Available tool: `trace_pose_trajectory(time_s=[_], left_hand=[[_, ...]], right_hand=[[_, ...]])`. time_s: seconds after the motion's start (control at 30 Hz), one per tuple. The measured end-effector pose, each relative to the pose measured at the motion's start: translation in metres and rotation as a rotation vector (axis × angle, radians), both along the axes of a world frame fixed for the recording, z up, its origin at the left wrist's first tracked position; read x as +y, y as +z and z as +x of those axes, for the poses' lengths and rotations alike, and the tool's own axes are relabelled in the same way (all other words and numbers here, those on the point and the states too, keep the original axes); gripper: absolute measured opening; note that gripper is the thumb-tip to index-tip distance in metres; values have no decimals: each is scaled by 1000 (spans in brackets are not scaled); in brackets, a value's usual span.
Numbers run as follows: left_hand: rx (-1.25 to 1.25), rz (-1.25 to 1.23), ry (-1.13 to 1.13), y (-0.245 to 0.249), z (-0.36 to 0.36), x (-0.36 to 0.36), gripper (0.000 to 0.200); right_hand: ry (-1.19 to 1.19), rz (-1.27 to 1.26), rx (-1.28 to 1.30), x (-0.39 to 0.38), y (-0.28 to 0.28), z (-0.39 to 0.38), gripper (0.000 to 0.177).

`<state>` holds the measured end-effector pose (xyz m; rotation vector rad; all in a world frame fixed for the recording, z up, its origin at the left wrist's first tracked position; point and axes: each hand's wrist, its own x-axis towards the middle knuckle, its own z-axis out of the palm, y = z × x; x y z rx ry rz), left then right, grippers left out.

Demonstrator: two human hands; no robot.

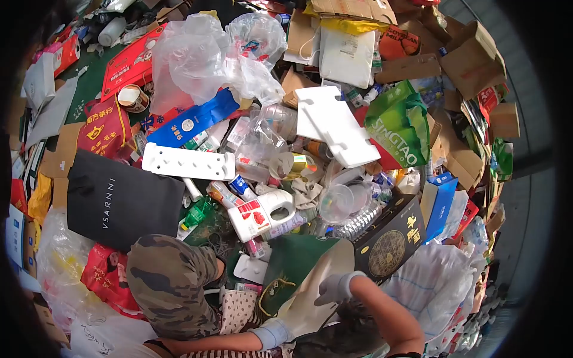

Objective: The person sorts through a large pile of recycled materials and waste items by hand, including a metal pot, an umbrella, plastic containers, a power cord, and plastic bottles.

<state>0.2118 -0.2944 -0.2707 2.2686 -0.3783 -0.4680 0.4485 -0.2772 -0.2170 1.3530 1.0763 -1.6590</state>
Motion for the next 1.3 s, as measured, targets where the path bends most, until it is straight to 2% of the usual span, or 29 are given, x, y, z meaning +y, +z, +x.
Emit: trace_pose_trajectory(time_s=[0.03,0.07,0.1,0.13,0.17,0.2,0.23,0.27,0.33,0.4,0.43,0.53,0.6,0.63,0.67,0.7,0.73,0.77,0.8,0.83,0.87,0.9,0.93,1.0,1.03,1.13,1.27,1.3], left_hand=[[7,-6,1,-1,2,1,17],[12,-14,2,-3,3,3,17],[17,-16,4,-4,4,4,17],[20,-20,7,-5,5,4,17],[24,-22,14,-6,6,5,17],[31,-24,23,-7,8,5,17],[38,-30,33,-8,8,4,18],[41,-29,42,-8,10,1,18],[45,-29,53,-8,9,2,18],[46,-20,63,-7,7,-1,18],[42,-12,67,-6,6,-4,19],[49,4,81,-7,2,-13,19],[78,6,68,-6,-2,-16,19],[68,17,47,1,-2,-10,18],[194,-6,16,9,3,-2,29],[180,-28,72,20,3,6,26],[164,-51,128,31,2,13,23],[155,-33,135,34,1,13,19],[136,-1,103,31,0,8,18],[116,30,73,28,0,2,17],[96,61,42,25,-1,-3,16],[71,119,-41,7,-3,-20,16],[47,177,-120,-6,-5,-32,16],[37,161,-57,-12,-12,-36,16],[26,152,-45,-14,-15,-36,16],[27,136,-41,-21,-21,-37,16],[-24,-16,55,33,1,-9,16],[-51,18,4,17,-2,-18,15]], right_hand=[[-123,147,-89,54,53,0,52],[-172,596,-144,77,59,13,46],[-462,871,-223,110,60,15,52],[-118,1317,-359,133,44,25,73],[59,1277,-555,163,26,33,92],[200,1280,-704,189,-5,43,99],[192,1264,-745,208,-44,58,102],[334,1335,-836,216,-99,79,101],[-42,1066,-745,225,-116,66,83],[-222,1027,-688,204,-134,59,56],[-155,1171,-736,186,-133,54,34],[-302,1521,-680,115,-63,40,24],[-759,1822,-580,52,-18,26,25],[-837,1749,-679,24,6,14,26],[-914,1684,-768,-4,28,-2,27],[-791,1635,-818,-29,44,-22,28],[-443,1729,-893,-64,28,-28,32],[-505,1465,-887,-94,17,-48,39],[-282,1189,-912,-108,7,-67,47],[-203,849,-880,-120,-15,-84,47],[-219,667,-820,-133,-48,-97,44],[-216,630,-756,-146,-80,-106,43],[-303,482,-673,-135,-97,-111,40],[-238,432,-428,-162,-169,-114,32],[-303,395,-431,-153,-172,-122,33],[-203,603,-386,-180,-276,-120,39],[-280,665,-278,-173,-300,-108,41],[-287,658,-218,-173,-295,-109,41]])
